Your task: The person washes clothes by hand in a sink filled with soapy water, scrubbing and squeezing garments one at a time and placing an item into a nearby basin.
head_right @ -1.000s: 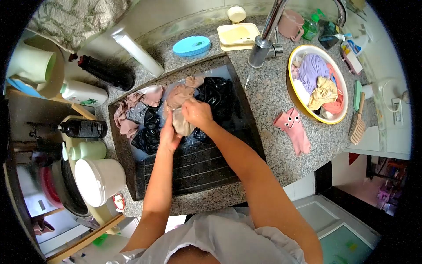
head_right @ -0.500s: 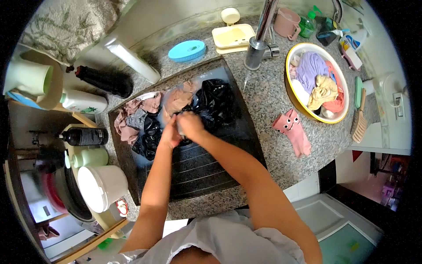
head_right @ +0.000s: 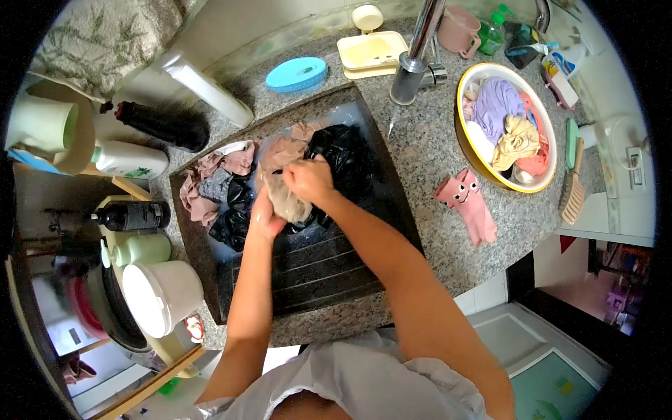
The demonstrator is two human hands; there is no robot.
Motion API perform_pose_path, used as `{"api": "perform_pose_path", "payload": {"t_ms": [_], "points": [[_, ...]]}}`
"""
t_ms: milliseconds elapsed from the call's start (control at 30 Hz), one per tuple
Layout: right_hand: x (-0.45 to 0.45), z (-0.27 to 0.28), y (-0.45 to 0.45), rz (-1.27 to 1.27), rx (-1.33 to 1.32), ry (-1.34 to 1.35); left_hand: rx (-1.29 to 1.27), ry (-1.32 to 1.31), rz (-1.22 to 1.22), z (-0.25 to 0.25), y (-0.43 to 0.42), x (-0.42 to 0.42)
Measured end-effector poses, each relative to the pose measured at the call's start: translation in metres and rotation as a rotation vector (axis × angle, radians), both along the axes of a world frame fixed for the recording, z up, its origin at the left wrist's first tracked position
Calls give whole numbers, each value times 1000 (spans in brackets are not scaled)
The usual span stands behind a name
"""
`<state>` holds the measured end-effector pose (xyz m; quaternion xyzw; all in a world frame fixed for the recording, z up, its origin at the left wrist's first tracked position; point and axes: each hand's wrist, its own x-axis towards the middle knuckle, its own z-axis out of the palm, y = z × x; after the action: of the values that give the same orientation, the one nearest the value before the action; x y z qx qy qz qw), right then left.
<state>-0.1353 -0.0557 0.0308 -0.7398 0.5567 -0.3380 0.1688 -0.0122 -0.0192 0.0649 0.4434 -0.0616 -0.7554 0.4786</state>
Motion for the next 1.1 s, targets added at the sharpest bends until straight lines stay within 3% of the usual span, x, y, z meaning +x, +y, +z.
{"api": "perform_pose_path", "payload": {"t_ms": [67,133,200,267,300,333,400,467,500,533,567,600,633,700,800,867,900,1000,1067,1100], "points": [[-4,-6,2,-34,-24,26,2,-85,69,-6,-3,0],[-10,-8,14,-78,-48,53,-618,-939,74,-43,-5,2],[-13,-10,35,200,-212,211,-711,-1479,-265,-56,6,7],[-21,-25,31,288,-213,229,-702,-1533,-441,-75,15,12],[-28,-31,22,374,-67,184,-606,-1625,-516,-81,16,16],[-32,-39,15,456,75,138,-609,-1626,-522,-93,12,22],[-27,-56,6,343,208,56,-315,-1226,-595,-119,-4,34],[-4,-50,-6,153,398,416,19,-725,-431,-66,-10,21],[6,-23,4,212,183,425,69,-478,-294,-47,-10,17],[13,8,19,286,-6,251,123,-227,-159,-34,-6,14],[27,23,32,282,-105,106,22,-54,-140,-27,-1,14],[38,36,46,325,-221,15,-199,217,-232,-144,-2,52],[46,63,59,360,-278,-40,-197,218,-230,-143,-1,55],[59,70,69,367,-326,-61,-357,557,-243,-123,-2,57],[53,43,54,343,-426,-184,-265,319,-150,-81,5,38],[37,28,31,172,-261,-107,-169,95,-55,-51,12,17],[29,23,21,102,-305,-106,-123,-17,-11,-37,11,11],[-4,0,4,114,-212,122,16,148,-58,-2,8,4],[-14,-5,7,56,-197,137,46,24,14,-3,8,5],[-19,-8,11,-12,-176,150,-128,-302,-72,-15,12,5]]}}
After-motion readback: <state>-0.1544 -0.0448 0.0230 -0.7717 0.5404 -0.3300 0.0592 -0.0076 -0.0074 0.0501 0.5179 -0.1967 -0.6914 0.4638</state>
